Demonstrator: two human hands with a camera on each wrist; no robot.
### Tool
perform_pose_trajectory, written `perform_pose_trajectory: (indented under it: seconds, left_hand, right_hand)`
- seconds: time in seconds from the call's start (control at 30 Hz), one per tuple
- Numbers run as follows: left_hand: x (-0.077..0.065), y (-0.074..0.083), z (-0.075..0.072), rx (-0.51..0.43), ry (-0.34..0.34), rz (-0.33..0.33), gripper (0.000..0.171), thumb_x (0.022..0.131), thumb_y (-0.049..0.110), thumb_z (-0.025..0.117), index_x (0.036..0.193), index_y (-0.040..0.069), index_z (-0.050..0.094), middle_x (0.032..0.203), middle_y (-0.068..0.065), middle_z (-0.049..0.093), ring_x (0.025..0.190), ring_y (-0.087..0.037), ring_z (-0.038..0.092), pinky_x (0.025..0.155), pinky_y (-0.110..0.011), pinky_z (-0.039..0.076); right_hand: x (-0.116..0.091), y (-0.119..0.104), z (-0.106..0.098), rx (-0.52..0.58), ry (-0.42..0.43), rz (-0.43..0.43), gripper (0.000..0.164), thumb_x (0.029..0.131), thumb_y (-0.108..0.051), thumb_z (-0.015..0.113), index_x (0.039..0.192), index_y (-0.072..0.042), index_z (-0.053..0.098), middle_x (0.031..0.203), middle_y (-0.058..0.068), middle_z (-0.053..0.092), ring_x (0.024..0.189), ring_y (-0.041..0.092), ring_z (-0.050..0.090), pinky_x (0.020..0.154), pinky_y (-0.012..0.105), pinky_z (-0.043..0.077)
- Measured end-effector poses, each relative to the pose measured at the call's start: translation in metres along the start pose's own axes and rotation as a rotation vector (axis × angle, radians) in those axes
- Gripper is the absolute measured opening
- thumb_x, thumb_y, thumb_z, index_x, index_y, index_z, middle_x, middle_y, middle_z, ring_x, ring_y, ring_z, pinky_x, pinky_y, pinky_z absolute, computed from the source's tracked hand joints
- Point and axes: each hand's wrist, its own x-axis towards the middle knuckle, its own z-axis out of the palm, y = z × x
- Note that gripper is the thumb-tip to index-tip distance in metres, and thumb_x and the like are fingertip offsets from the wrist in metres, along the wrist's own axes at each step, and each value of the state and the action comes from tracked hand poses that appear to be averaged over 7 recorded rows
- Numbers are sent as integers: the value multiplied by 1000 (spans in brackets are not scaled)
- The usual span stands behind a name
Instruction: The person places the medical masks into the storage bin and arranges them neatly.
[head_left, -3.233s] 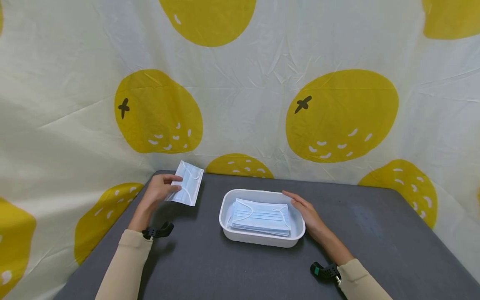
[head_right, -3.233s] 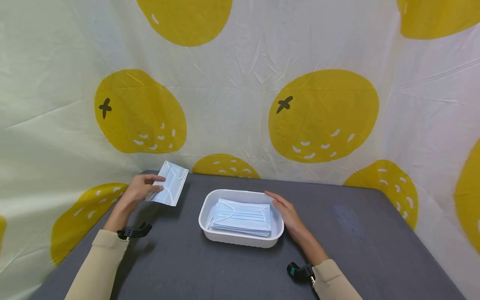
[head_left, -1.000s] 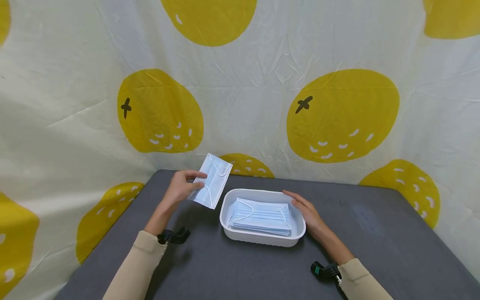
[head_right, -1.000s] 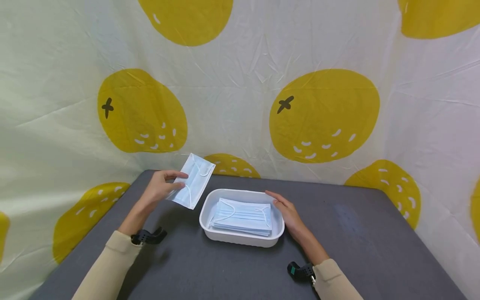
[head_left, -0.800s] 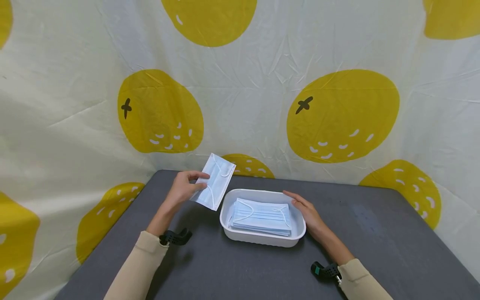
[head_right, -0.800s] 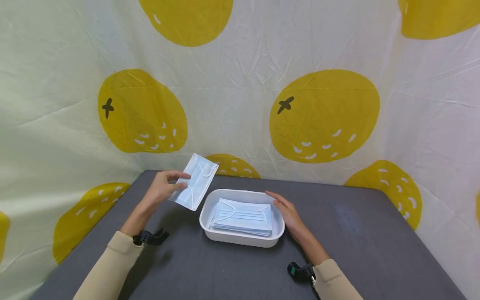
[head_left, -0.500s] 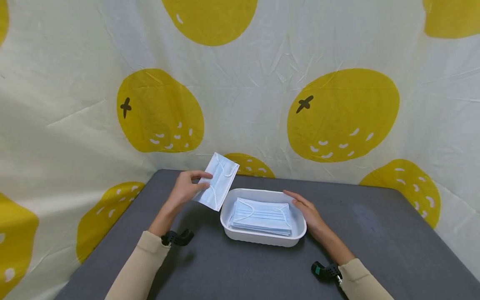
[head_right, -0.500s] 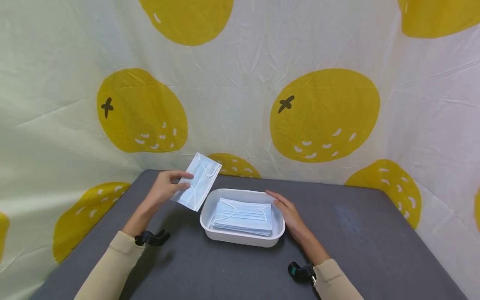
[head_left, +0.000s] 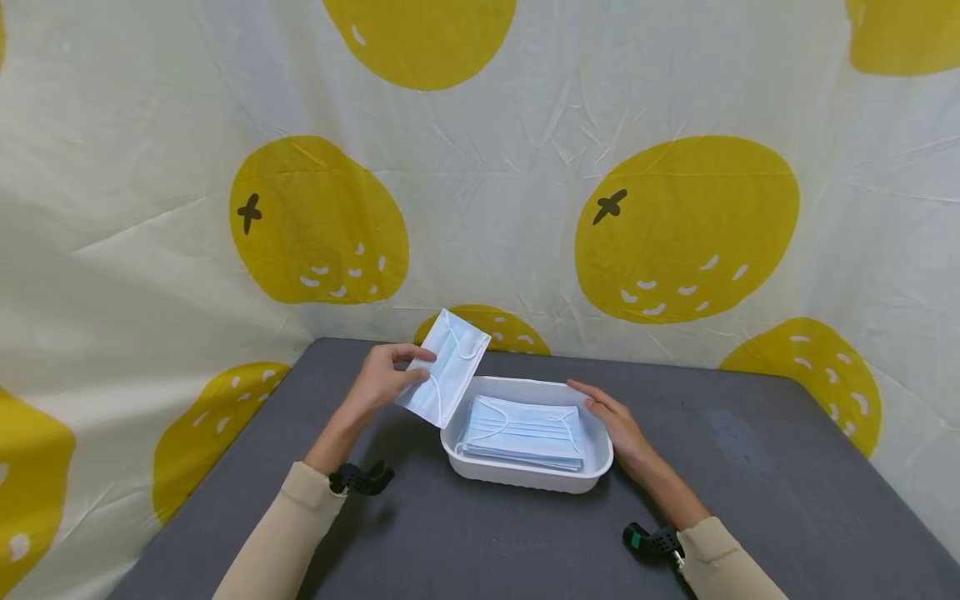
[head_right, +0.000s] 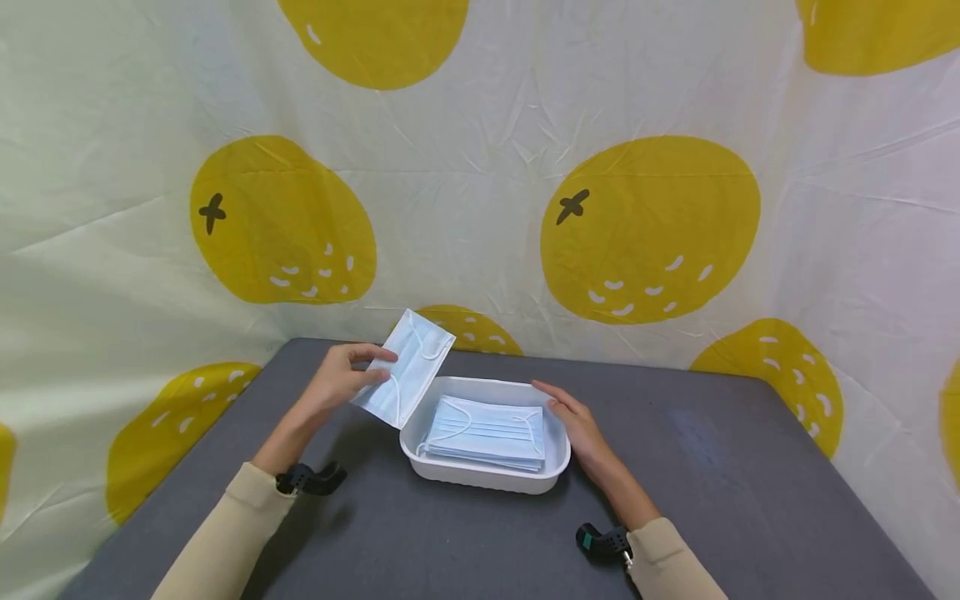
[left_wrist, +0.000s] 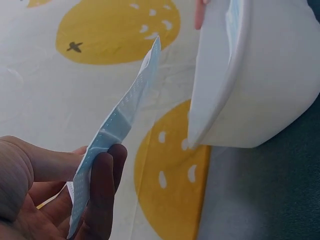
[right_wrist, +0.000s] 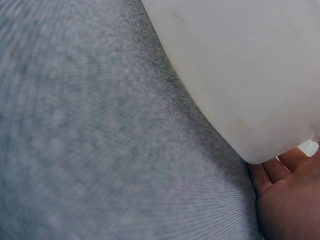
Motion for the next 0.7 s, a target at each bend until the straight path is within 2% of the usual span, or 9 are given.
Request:
perform_pose_trajectory:
  seconds: [0.7]
  left_hand:
    - [0, 2, 13, 31, -36, 21, 22, 90, 4, 75, 110, 10, 81, 123, -11, 75, 104, -26, 67, 78, -27, 53]
  right_hand:
    - [1, 1, 1, 10, -7, -2, 45, 112, -23, 41, 155, -8, 48, 164, 14, 41, 125, -13, 49, 103, 9, 38]
